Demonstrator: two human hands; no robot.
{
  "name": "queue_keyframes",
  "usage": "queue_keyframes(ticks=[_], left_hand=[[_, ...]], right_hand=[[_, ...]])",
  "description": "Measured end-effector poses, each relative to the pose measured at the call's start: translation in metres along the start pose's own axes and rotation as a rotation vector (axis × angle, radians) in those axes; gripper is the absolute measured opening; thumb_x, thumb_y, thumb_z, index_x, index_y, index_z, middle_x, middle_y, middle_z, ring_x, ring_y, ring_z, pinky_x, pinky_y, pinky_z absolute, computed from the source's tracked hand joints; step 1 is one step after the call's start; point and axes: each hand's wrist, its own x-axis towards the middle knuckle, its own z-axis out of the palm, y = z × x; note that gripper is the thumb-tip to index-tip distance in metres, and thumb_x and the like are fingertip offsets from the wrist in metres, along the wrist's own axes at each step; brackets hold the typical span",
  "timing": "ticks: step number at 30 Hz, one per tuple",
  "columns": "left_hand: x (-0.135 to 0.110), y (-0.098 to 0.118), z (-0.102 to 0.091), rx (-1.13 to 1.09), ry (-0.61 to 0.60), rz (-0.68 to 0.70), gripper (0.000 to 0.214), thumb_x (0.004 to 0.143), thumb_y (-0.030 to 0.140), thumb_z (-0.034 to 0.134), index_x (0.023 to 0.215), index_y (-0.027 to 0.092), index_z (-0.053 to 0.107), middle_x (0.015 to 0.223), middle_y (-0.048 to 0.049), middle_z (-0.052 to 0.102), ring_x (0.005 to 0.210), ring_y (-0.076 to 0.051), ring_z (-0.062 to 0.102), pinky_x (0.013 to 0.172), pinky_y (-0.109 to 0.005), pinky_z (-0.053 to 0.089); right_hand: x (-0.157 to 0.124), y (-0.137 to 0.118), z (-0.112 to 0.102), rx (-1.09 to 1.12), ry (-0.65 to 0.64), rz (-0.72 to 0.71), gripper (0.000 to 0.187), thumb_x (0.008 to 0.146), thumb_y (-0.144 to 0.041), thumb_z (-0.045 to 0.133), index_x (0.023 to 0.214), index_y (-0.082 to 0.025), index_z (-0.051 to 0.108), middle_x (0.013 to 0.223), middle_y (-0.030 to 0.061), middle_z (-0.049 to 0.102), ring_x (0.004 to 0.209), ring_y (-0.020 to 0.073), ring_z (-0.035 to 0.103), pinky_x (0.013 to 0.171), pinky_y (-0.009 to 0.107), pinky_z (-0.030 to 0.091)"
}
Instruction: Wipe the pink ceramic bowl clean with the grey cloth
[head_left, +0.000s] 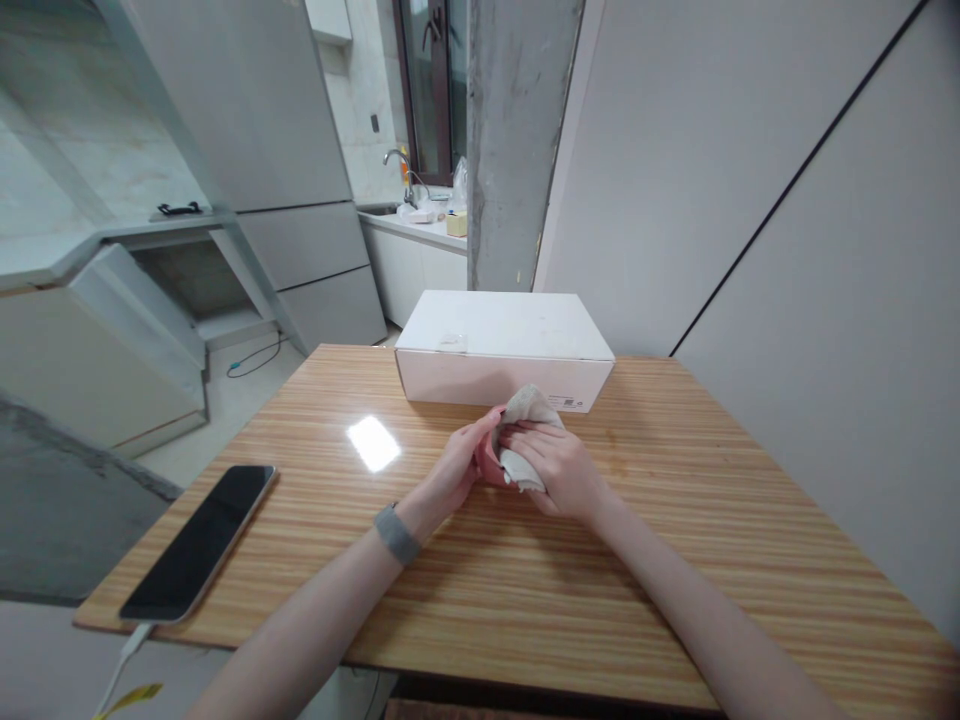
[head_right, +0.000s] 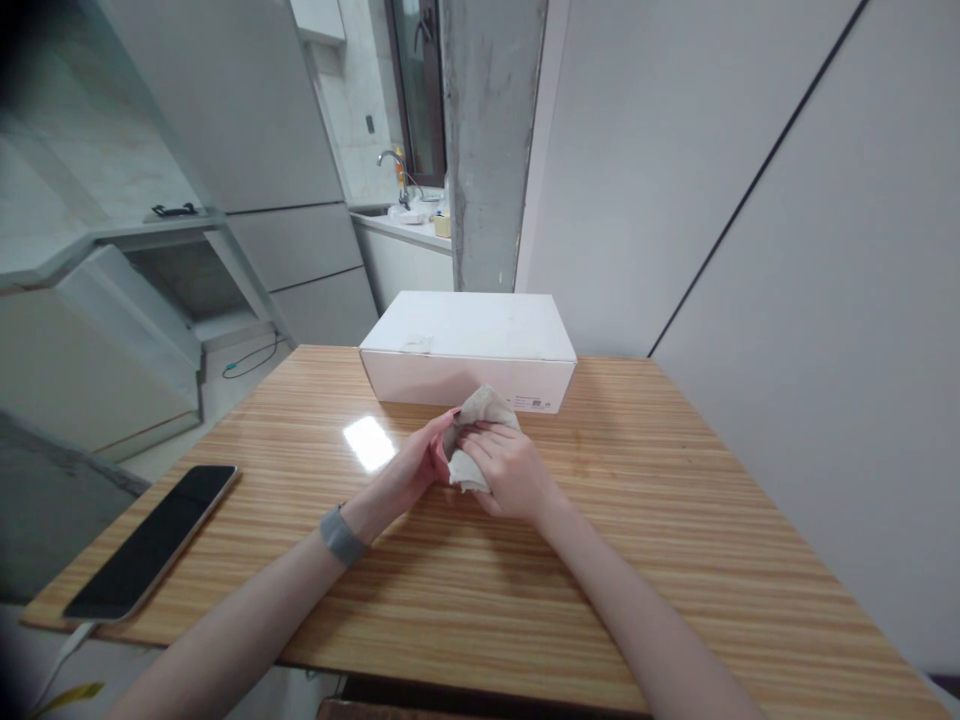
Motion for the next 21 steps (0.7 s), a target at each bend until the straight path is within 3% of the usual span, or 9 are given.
queue_keyframes(ticks=[7, 12, 18, 21], left_hand=[[0.006, -0.003, -0.011, 0.074, -0.063, -0.05, 0.043, 0.078, 0.047, 0.067, 0.106, 0.014, 0.069, 0.086, -0.0058, 0.071, 0.075, -0.017, 0.064, 0.066, -0.025, 0.05], [0.004, -0.001, -0.008, 0.079, -0.1, -0.069, 0.039, 0.078, 0.042, 0.066, 0.105, 0.015, 0.067, 0.093, -0.0061, 0.07, 0.077, -0.015, 0.063, 0.067, -0.023, 0.05], [0.0, 0.004, -0.008, 0.193, -0.051, -0.18, 0.036, 0.077, 0.045, 0.061, 0.097, 0.014, 0.067, 0.068, -0.0032, 0.068, 0.054, -0.015, 0.059, 0.049, -0.024, 0.047], [0.0, 0.003, -0.009, 0.243, -0.019, -0.197, 0.044, 0.077, 0.053, 0.062, 0.093, 0.012, 0.067, 0.067, -0.0057, 0.068, 0.053, -0.017, 0.059, 0.046, -0.025, 0.046]], right_hand=[[0.001, 0.001, -0.004, 0.068, 0.027, 0.015, 0.036, 0.089, -0.034, 0.037, 0.103, -0.014, 0.063, 0.098, 0.0144, 0.073, 0.09, 0.026, 0.069, 0.091, 0.043, 0.052], [-0.001, 0.002, -0.004, 0.04, 0.018, -0.005, 0.037, 0.088, -0.035, 0.035, 0.099, -0.014, 0.064, 0.094, 0.0142, 0.074, 0.086, 0.0257, 0.069, 0.089, 0.044, 0.052], [-0.001, 0.0, -0.01, 0.065, -0.016, -0.017, 0.036, 0.088, -0.036, 0.037, 0.099, -0.015, 0.064, 0.094, 0.0134, 0.074, 0.084, 0.0254, 0.069, 0.088, 0.043, 0.052], [0.0, 0.0, -0.013, 0.096, 0.012, -0.034, 0.035, 0.088, -0.036, 0.036, 0.097, -0.015, 0.064, 0.092, 0.0127, 0.074, 0.082, 0.0248, 0.069, 0.087, 0.042, 0.053]])
